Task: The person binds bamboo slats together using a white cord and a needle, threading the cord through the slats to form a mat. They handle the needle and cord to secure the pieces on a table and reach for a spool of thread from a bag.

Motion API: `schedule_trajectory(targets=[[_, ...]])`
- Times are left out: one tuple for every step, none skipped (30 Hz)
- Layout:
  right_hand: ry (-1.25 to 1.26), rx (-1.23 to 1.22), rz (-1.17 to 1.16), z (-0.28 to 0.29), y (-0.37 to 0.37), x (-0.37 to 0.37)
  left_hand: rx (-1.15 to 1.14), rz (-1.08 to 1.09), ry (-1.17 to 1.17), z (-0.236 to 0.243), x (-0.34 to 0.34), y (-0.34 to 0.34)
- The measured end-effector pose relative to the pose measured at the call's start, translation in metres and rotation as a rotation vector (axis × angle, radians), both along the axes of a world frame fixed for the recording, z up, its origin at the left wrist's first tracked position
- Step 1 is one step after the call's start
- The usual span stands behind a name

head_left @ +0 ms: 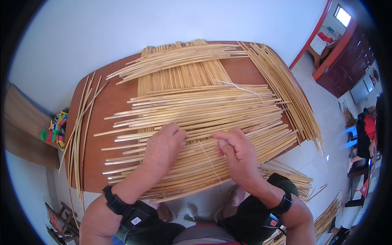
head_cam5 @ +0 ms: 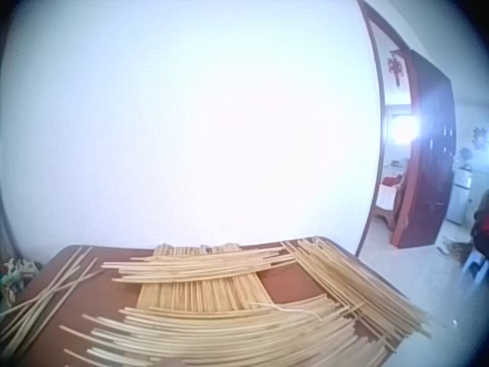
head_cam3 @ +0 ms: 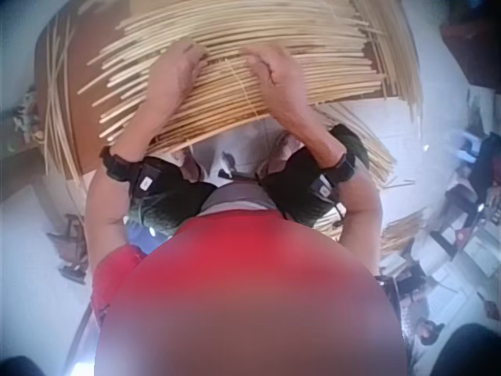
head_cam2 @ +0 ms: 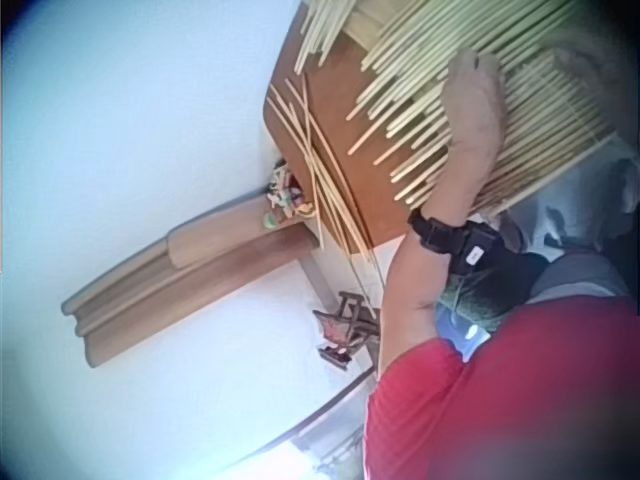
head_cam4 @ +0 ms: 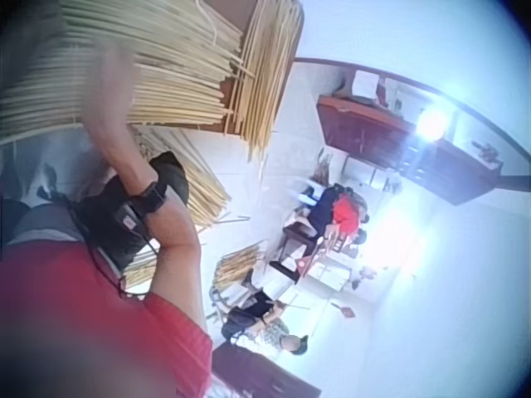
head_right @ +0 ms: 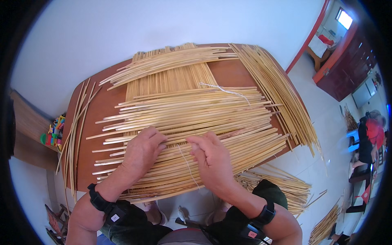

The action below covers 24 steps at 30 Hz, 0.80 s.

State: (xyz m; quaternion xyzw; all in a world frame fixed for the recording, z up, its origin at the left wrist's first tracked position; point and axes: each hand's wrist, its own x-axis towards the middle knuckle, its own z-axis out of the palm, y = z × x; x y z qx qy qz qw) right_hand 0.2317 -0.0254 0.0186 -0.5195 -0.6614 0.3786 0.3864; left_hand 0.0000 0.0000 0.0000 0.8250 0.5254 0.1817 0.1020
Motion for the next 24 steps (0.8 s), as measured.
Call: schedule_trajectory(targets=[[-0.033, 0.069, 0.019, -0.006, 0.001, -0.002, 0.013, -0.005, 0.005, 0.0, 0.0, 0.0], [-0.053, 0.127, 0.036, -0.011, 0.001, -0.003, 0.03, -0.013, -0.004, 0.0, 0.0, 0.0], [-0.071, 0.117, 0.039, -0.019, 0.005, -0.003, 0.053, -0.026, 0.017, -0.003, 0.002, 0.004], [-0.067, 0.094, 0.039, -0.024, 0.006, -0.005, 0.078, -0.041, 0.033, -0.003, 0.001, 0.007], [-0.054, 0.037, 0.035, -0.027, 0.004, -0.006, 0.096, -0.057, 0.045, -0.003, 0.002, 0.008], [-0.09, 0.098, 0.042, -0.03, 0.003, -0.009, 0.074, -0.054, 0.048, -0.002, 0.001, 0.008], [-0.112, 0.145, 0.043, -0.033, 0.004, -0.011, 0.065, -0.051, 0.053, -0.001, 0.0, 0.012], [-0.124, 0.178, 0.046, -0.036, 0.005, -0.013, 0.053, -0.048, 0.058, 0.0, -0.001, 0.014], [-0.128, 0.185, 0.038, -0.037, 0.005, -0.012, 0.048, -0.059, 0.067, 0.001, -0.002, 0.015], [-0.123, 0.181, 0.03, -0.038, 0.005, -0.012, 0.043, -0.07, 0.076, 0.001, -0.002, 0.016], [-0.105, 0.172, 0.022, -0.039, 0.005, -0.012, 0.039, -0.082, 0.088, 0.002, -0.003, 0.017], [-0.082, 0.151, -0.004, -0.041, 0.006, -0.013, 0.03, -0.085, 0.095, 0.002, -0.004, 0.016], [-0.051, 0.124, -0.03, -0.042, 0.006, -0.014, 0.02, -0.087, 0.1, 0.002, -0.004, 0.016], [-0.017, 0.097, -0.056, -0.043, 0.006, -0.015, 0.011, -0.091, 0.107, 0.002, -0.005, 0.015], [-0.015, 0.082, -0.057, -0.043, 0.005, -0.016, 0.012, -0.087, 0.106, 0.002, -0.005, 0.015], [-0.015, 0.067, -0.056, -0.043, 0.005, -0.016, 0.014, -0.083, 0.103, 0.001, -0.005, 0.016], [0.005, 0.038, -0.059, -0.043, 0.006, -0.016, 0.018, -0.079, 0.098, 0.0, -0.005, 0.016], [-0.021, 0.075, -0.045, -0.044, 0.006, -0.017, 0.013, -0.075, 0.102, 0.001, -0.006, 0.016], [-0.034, 0.093, -0.043, -0.045, 0.005, -0.018, 0.006, -0.081, 0.098, 0.002, -0.008, 0.015], [-0.06, 0.101, -0.058, -0.046, 0.005, -0.018, 0.023, -0.112, 0.066, 0.004, -0.008, 0.016], [-0.055, 0.124, -0.052, -0.047, 0.006, -0.018, -0.007, -0.1, 0.087, 0.007, -0.007, 0.018], [-0.063, 0.133, -0.05, -0.047, 0.008, -0.018, -0.018, -0.099, 0.079, 0.01, -0.007, 0.018], [-0.068, 0.13, -0.045, -0.047, 0.008, -0.016, -0.036, -0.095, 0.066, 0.013, -0.008, 0.016], [-0.084, 0.157, -0.047, -0.047, 0.008, -0.014, -0.064, -0.09, 0.074, 0.015, -0.008, 0.015]])
